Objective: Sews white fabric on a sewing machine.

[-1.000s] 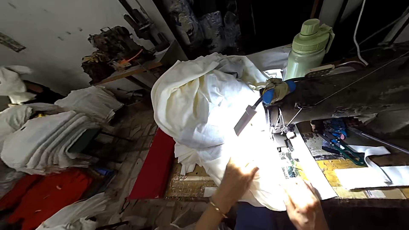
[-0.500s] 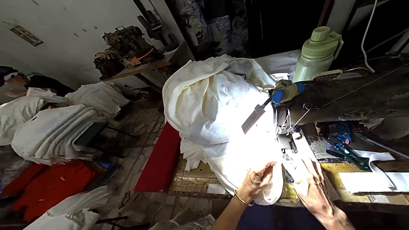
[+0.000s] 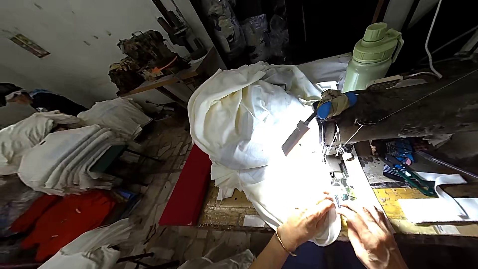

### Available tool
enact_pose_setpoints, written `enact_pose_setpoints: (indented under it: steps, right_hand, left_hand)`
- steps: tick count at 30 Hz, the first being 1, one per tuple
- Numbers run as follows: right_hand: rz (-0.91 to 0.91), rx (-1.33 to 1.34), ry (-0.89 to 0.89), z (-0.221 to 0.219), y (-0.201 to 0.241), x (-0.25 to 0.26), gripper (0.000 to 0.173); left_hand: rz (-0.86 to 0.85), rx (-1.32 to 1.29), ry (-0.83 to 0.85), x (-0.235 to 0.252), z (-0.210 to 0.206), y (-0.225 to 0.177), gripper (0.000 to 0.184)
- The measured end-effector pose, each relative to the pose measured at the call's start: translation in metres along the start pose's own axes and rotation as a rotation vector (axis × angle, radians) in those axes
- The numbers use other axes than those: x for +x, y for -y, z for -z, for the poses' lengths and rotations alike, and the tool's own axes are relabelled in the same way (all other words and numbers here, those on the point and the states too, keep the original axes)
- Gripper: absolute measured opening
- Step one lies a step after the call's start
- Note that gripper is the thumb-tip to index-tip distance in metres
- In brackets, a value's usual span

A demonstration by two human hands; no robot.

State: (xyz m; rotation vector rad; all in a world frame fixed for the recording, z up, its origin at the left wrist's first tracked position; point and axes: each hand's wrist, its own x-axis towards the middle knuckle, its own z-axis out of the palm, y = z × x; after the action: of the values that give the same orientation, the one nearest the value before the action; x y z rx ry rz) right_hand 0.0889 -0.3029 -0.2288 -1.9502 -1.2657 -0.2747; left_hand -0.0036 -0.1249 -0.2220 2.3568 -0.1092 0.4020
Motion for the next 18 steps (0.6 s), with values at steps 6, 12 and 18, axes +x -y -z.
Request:
enact_pose_setpoints:
  steps: [6,12,18]
  right_hand:
    - [0.165,-0.028,0.077,0.001,-0.002,-0.006,0.022]
    - [0.05,0.089,0.134,0.012,0.0,-0.006,0.022]
    - [-0.079,-0.055,0.04,-0.002,-0.019,0.03,0.038]
  left_hand:
    - [0.282,0.329,0.023,-0.008,0.023,-0.008,0.031]
    - [0.198,0.289,0.038,0.015,0.024,-0.001,0.032]
    - [0.059,0.15,0.023,0.015,-0.002,0.006,0.027]
